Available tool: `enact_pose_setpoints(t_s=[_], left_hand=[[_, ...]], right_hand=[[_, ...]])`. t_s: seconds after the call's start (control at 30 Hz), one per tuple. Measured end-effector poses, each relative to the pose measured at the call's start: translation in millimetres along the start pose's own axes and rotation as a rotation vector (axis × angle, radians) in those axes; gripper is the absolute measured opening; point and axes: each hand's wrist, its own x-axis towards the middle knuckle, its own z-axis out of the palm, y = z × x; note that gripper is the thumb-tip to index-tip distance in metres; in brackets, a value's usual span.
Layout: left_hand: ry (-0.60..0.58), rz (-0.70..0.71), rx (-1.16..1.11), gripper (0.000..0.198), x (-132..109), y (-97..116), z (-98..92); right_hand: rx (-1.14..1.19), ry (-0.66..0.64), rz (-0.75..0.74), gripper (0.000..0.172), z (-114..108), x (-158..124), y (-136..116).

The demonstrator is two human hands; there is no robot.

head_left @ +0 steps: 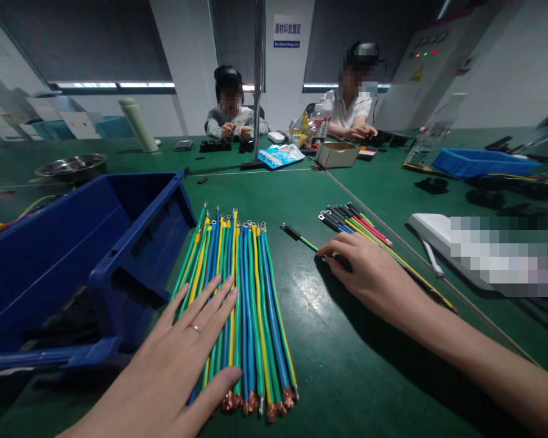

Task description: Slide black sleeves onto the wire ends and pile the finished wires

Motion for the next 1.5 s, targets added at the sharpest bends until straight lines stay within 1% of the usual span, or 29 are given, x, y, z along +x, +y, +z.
enact_pose_setpoints(t_s=[0.23, 0.33, 0.43, 0.47, 0.5, 0.63, 0.73, 0.8, 0.87, 1.07, 1.13, 1.2, 1.27, 1.33, 1.37, 1.4, 1.43, 1.5], left_hand=[[0.002, -0.027, -0.036, 0.082, -1.3, 0.4, 3.9], [0.001, -0.028, -0.04, 0.081, -1.6, 0.5, 5.0], [0.003, -0.034, -0.035, 0.081, -1.7, 0.3, 4.8], [0.004, -0.031, -0.033, 0.081, -1.8, 0.1, 4.6], [0.007, -0.027, -0.031, 0.082, -1.8, -0.1, 4.6], [0.0, -0.026, -0.033, 0.082, -1.1, -0.6, 4.9], [-0.006, -0.036, -0.033, 0.082, -0.2, -0.3, 5.6], [-0.008, -0.031, -0.028, 0.081, -0.6, -0.1, 6.1], [-0.008, -0.027, -0.022, 0.081, -1.9, -0.2, 6.7], [-0.001, -0.02, -0.006, 0.082, -3.5, -0.3, 3.4], [-0.009, -0.014, -0.014, 0.083, -1.5, 0.3, 0.0], [-0.014, -0.015, -0.021, 0.084, 0.4, 1.1, -3.5], [-0.017, -0.022, -0.028, 0.084, 1.4, 1.9, -6.0], [-0.023, -0.029, -0.039, 0.083, 1.1, 2.7, -7.2], [-0.029, -0.034, -0.045, 0.083, 0.7, 3.0, -7.3], [-0.032, -0.039, -0.05, 0.083, 0.4, 3.3, -7.3], [-0.035, -0.04, -0.056, 0.083, 0.2, 3.7, -7.2], [-0.038, -0.046, -0.063, 0.081, 0.4, 4.3, -7.1]], right_hand=[[-0.182, -0.033, 0.145, 0.015, -20.6, -4.4, 36.3], [-0.255, -0.043, 0.198, 0.013, -25.8, -6.3, 41.6], [-0.324, -0.035, 0.243, 0.014, -25.1, -5.3, 42.4], [-0.348, -0.026, 0.257, 0.018, -23.9, -4.4, 42.7], [-0.37, -0.016, 0.269, 0.026, -22.4, -3.3, 43.5], [-0.441, 0.026, 0.327, 0.07, -15.3, 1.1, 50.5], [-0.456, 0.035, 0.388, 0.088, -10.2, 2.7, 57.0], [-0.446, 0.027, 0.426, 0.093, -7.4, 3.2, 60.2], [-0.428, 0.017, 0.448, 0.094, -5.2, 3.5, 62.6], [-0.372, 0.025, 0.417, 0.085, -3.1, 4.5, 70.7], [-0.346, 0.047, 0.39, 0.085, -5.6, 5.4, 68.4], [-0.315, 0.089, 0.331, 0.085, -10.7, 6.0, 57.3], [-0.269, 0.136, 0.229, 0.082, -17.3, 4.8, 35.8], [-0.183, 0.153, 0.084, 0.07, -22.6, 1.0, 6.8], [-0.04, 0.127, -0.054, 0.065, -23.8, -2.1, -8.6], [0.063, 0.07, -0.166, 0.064, -23.6, -5.6, -23.1], [0.115, 0.005, -0.282, 0.068, -22.1, -9.4, -35.9], [0.161, -0.154, -0.438, 0.089, -15.8, -16.5, -54.2]])
